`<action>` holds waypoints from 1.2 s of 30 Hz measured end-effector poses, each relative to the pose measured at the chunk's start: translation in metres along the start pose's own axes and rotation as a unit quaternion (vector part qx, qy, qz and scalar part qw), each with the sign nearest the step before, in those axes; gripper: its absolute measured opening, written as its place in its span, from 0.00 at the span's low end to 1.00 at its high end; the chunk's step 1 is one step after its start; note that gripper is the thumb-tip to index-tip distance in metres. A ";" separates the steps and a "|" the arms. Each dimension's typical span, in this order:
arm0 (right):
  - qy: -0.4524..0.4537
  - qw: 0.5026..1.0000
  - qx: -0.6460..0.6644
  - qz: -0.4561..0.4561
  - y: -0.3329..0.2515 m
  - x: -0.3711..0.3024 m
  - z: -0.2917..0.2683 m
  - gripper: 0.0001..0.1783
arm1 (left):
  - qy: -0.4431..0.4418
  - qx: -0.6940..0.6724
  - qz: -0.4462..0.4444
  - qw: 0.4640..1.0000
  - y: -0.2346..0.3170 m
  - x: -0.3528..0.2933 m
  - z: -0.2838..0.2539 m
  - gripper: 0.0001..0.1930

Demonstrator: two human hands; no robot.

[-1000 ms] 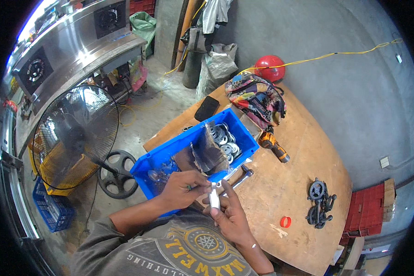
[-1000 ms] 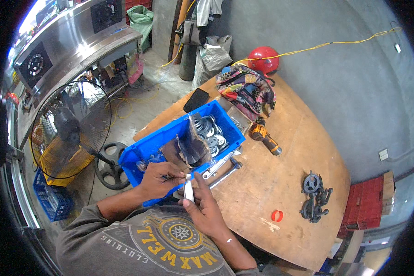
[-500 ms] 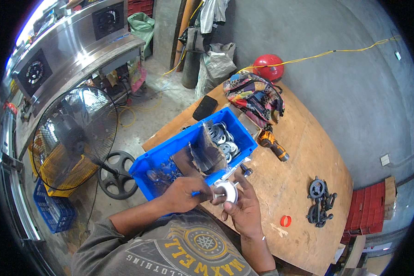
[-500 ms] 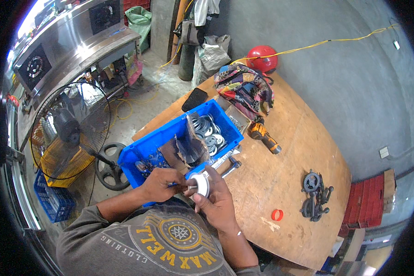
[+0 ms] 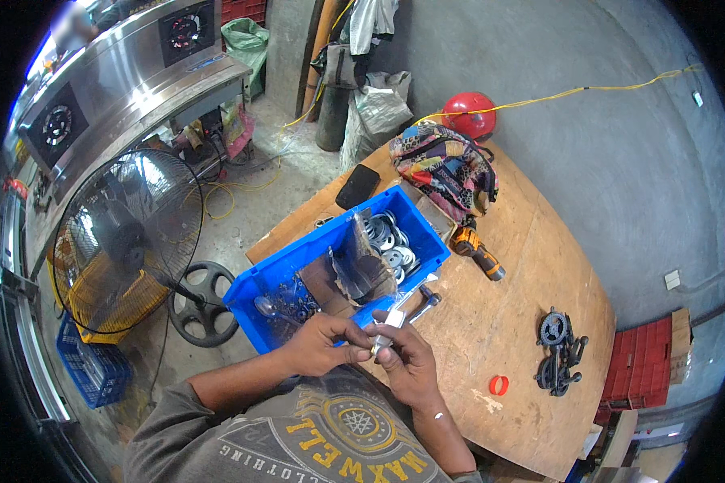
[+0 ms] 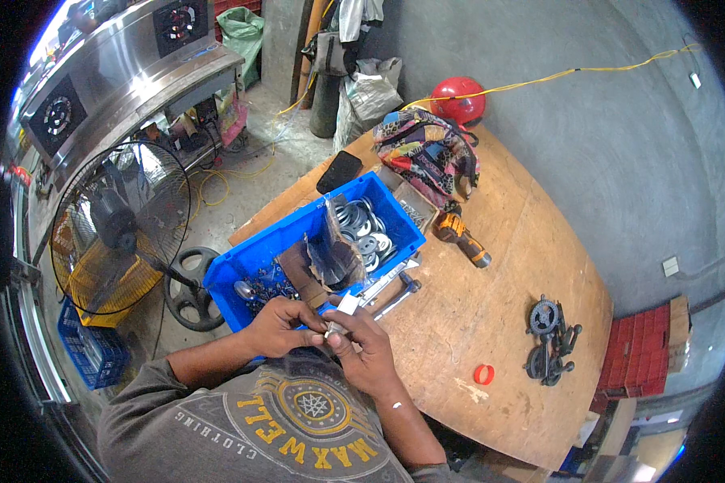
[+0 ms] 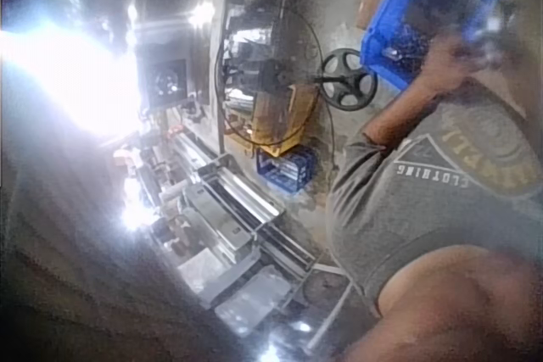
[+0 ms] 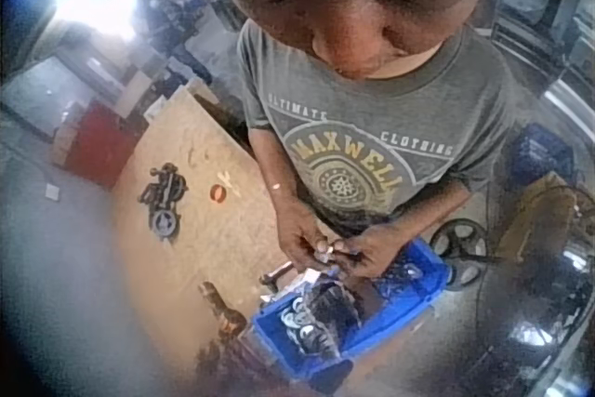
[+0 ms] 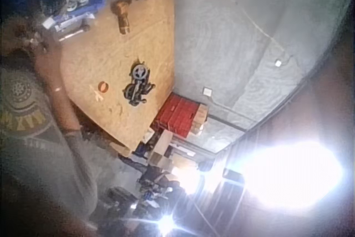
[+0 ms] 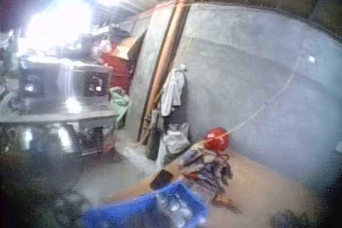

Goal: The person repeatedly picks small metal components from a blue bin and attaches them to a white plastic piece, then places the assembled unit back into the bin. The process is repeated continuously throughout the clip.

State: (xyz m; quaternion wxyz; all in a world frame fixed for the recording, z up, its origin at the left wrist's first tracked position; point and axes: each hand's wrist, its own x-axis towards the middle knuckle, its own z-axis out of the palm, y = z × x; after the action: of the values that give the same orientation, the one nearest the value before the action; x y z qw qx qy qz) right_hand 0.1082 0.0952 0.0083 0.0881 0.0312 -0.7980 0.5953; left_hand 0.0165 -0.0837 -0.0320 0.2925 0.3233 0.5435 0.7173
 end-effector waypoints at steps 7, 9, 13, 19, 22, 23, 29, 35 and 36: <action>0.029 0.995 -0.097 -0.010 -0.005 0.000 0.007 0.18 | 0.026 -0.164 -0.008 0.986 -0.010 0.001 -0.003 0.07; 0.043 0.992 -0.113 -0.019 -0.003 0.001 0.010 0.18 | 0.030 -0.192 -0.008 0.981 -0.016 0.001 -0.003 0.07; 0.053 0.987 -0.149 -0.017 0.002 0.002 0.012 0.16 | 0.040 -0.216 -0.018 0.975 -0.020 0.001 -0.001 0.09; 0.049 0.976 -0.211 -0.001 -0.004 0.000 0.003 0.13 | 0.020 0.121 0.014 0.992 0.004 0.007 0.002 0.14; 0.039 0.968 -0.248 -0.008 -0.008 0.000 -0.003 0.12 | -0.014 0.287 0.064 0.956 0.016 0.016 0.001 0.18; 0.038 0.966 -0.256 -0.001 -0.009 -0.001 -0.006 0.12 | -0.024 0.314 0.082 0.945 0.019 0.019 0.000 0.19; -0.041 0.946 -0.319 0.022 -0.005 -0.019 -0.028 0.12 | -0.092 0.198 -0.118 0.969 0.024 0.031 0.004 0.20; -0.040 0.945 -0.323 -0.017 0.015 -0.034 -0.064 0.18 | -0.050 0.294 -0.113 0.948 0.022 0.062 0.049 0.21; 0.013 0.949 -0.314 -0.022 0.017 -0.039 -0.071 0.17 | -0.042 0.294 -0.080 0.952 0.018 0.070 0.058 0.21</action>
State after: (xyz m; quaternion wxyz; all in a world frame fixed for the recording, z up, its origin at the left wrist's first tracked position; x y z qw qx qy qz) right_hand 0.1511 0.1655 0.0052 0.1168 0.0116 -0.9424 0.3133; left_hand 0.0170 0.0003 0.0077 0.2633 0.3803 0.7415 0.4860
